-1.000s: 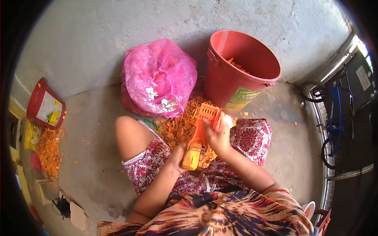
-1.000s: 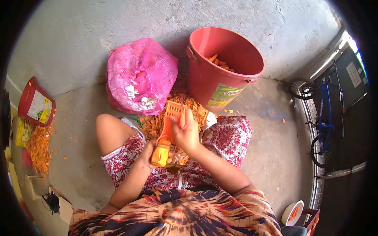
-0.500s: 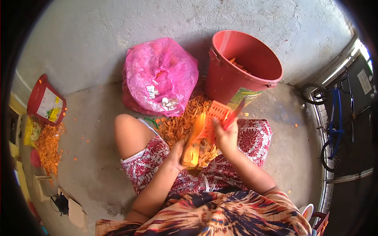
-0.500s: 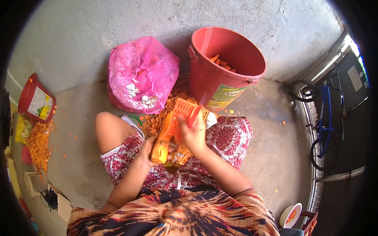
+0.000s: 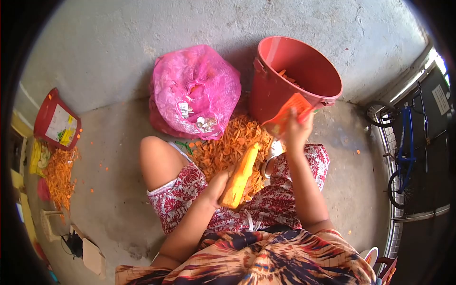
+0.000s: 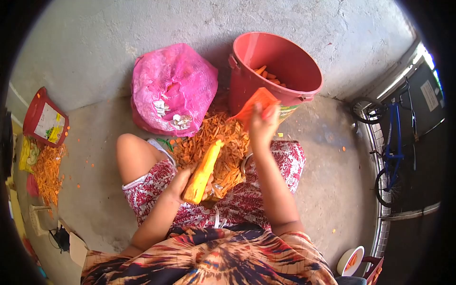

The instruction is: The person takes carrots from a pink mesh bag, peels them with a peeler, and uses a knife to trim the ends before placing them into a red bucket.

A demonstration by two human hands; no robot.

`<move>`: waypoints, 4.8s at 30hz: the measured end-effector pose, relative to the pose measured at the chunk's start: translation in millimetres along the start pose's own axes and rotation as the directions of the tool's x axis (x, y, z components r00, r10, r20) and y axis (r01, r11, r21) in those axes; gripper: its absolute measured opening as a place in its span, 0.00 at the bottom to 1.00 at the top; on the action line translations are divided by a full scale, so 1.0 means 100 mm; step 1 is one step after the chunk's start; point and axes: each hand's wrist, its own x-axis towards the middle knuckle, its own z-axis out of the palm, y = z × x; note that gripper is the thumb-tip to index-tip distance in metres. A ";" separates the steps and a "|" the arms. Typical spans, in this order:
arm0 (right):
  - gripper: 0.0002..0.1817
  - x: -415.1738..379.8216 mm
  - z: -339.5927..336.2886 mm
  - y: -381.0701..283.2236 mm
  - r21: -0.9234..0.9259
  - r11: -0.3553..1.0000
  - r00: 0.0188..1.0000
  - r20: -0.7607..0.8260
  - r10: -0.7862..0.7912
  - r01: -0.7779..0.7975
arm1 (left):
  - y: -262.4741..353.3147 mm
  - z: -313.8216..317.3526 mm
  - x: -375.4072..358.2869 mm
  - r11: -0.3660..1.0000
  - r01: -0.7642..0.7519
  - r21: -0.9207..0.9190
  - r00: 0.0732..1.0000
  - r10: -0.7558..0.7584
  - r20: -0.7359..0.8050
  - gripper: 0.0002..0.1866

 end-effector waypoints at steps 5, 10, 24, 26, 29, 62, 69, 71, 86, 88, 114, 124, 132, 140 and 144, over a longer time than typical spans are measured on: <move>0.04 0.15 -0.13 0.01 0.062 0.997 0.997 0.051 -0.059 0.056 | -0.03 -0.18 -0.11 0.994 -0.106 -0.007 0.988 0.104 -0.110 0.23; 0.11 -0.40 0.01 -0.45 0.043 0.959 0.902 0.354 0.249 -0.281 | 0.05 0.12 -0.04 0.998 -0.063 0.001 0.998 0.063 0.024 0.24; 0.11 -0.95 0.11 -0.37 -0.042 0.999 0.872 0.488 0.037 -0.019 | 0.13 0.25 0.31 0.963 -0.267 -0.037 0.921 0.244 -0.305 0.18; 0.11 -0.95 0.11 -0.40 -0.050 0.999 0.874 0.486 0.013 0.013 | 0.13 0.28 0.29 0.966 -0.256 -0.034 0.947 0.244 -0.211 0.16; 0.11 -0.96 0.09 -0.47 -0.063 0.997 0.863 0.506 0.000 0.036 | 0.10 0.18 0.29 0.968 -0.250 -0.035 0.958 0.241 -0.155 0.16; 0.07 -0.89 0.26 -0.37 0.108 0.989 0.921 0.386 0.048 -0.097 | 0.15 0.09 0.21 0.965 -0.257 -0.046 0.960 0.250 -0.124 0.17; 0.04 -0.97 0.25 -0.29 -0.085 0.993 0.909 0.416 -0.036 0.078 | 0.11 0.03 0.26 0.971 -0.214 -0.107 0.971 0.199 -0.133 0.18; 0.01 -0.74 0.27 -0.02 -0.075 0.973 0.930 0.319 -0.183 0.217 | 0.11 -0.02 0.19 0.993 -0.116 -0.014 0.993 0.116 -0.037 0.20; 0.06 0.37 -0.07 -0.07 0.153 0.987 0.986 -0.146 0.075 -0.052 | 0.01 0.02 0.02 0.992 -0.111 0.052 0.980 0.118 -0.162 0.22; 0.06 0.21 -0.07 -0.12 0.152 0.980 0.991 -0.020 0.132 -0.127 | 0.04 -0.05 0.05 0.983 -0.123 -0.134 0.992 0.125 0.005 0.22; 0.07 0.00 0.26 0.19 -0.185 0.978 0.989 0.127 -0.074 0.097 | 0.04 0.05 0.11 0.999 -0.039 -0.026 0.999 0.039 0.031 0.19; 0.04 -0.74 0.17 -0.47 0.049 0.986 0.883 0.454 0.121 -0.160 | 0.17 0.03 0.14 0.982 -0.186 0.024 0.979 0.188 -0.076 0.19; 0.05 -0.93 0.20 -0.36 -0.007 0.999 0.872 0.487 0.036 -0.037 | 0.16 0.13 0.27 0.958 -0.277 0.076 0.934 0.287 -0.212 0.17; 0.05 0.06 0.10 0.32 -0.051 0.998 1.000 -0.003 -0.024 0.023 | -0.02 0.24 0.09 0.985 -0.161 0.061 0.950 0.172 -0.259 0.19; 0.04 -0.22 0.11 -0.15 0.051 0.976 0.965 0.165 0.203 -0.214 | 0.06 -0.08 0.18 0.971 -0.241 -0.012 0.950 0.233 -0.209 0.19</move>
